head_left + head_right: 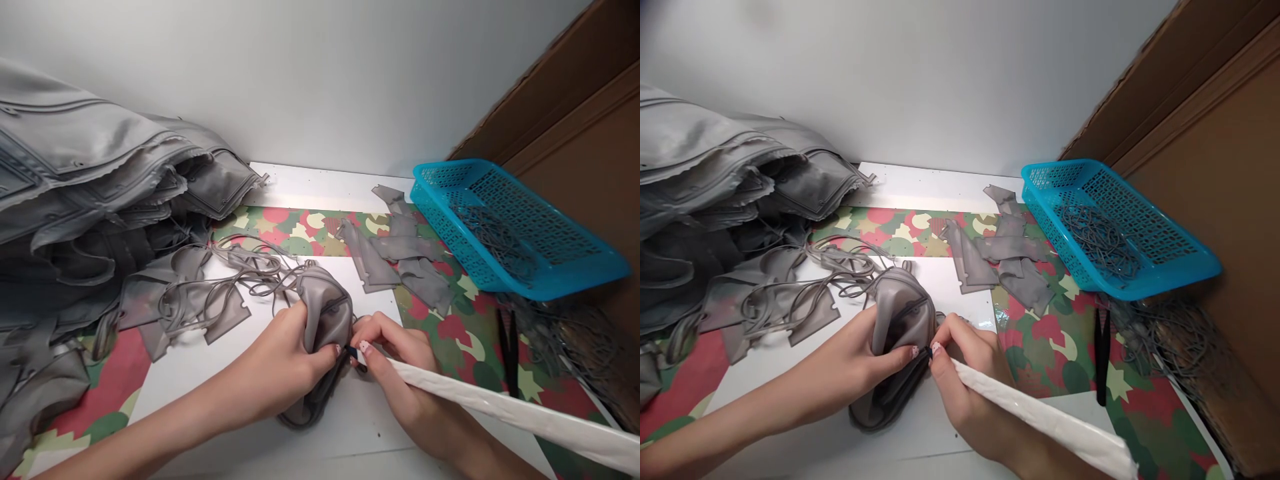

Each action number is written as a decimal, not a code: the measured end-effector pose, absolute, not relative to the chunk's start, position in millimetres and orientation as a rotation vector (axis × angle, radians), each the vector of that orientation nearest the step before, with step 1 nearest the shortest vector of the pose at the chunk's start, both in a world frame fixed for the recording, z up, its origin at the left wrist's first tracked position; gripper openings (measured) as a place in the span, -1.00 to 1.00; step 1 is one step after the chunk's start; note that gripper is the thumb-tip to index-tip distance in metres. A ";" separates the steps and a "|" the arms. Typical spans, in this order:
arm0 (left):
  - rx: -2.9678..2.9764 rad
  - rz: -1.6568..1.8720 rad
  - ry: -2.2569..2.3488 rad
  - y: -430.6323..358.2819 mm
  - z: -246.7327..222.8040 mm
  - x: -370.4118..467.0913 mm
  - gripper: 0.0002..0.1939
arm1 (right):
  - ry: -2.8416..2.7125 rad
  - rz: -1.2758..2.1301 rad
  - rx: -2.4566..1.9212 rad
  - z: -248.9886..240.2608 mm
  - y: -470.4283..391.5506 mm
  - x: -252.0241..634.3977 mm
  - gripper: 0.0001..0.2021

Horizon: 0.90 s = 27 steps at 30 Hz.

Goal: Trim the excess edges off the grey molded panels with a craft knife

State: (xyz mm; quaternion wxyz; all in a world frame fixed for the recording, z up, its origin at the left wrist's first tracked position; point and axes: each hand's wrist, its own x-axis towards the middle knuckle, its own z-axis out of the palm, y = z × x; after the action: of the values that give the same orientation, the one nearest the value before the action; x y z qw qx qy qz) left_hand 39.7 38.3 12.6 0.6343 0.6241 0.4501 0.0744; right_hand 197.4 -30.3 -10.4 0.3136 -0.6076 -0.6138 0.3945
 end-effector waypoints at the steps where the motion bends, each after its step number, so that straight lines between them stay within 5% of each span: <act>1: 1.421 0.141 1.023 39.3 17.0 40.0 -0.87 | -1.616 1.039 -1.598 -10.2 -30.8 197.2 -0.82; 18: 1.494 -0.064 1.166 54.9 24.0 31.0 -0.75 | -1.711 0.754 -1.650 -9.0 -25.6 204.4 -0.85; 27: 1.649 -0.153 1.153 80.1 36.5 14.9 -0.89 | -1.491 0.794 -1.645 -9.5 -21.8 218.2 -0.83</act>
State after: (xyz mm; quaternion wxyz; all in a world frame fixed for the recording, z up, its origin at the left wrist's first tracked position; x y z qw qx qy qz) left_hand 14.9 80.1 36.5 0.5326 0.6916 0.4837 -0.0642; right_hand 218.2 -21.8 -9.5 0.3819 -0.6448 -0.5845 0.3111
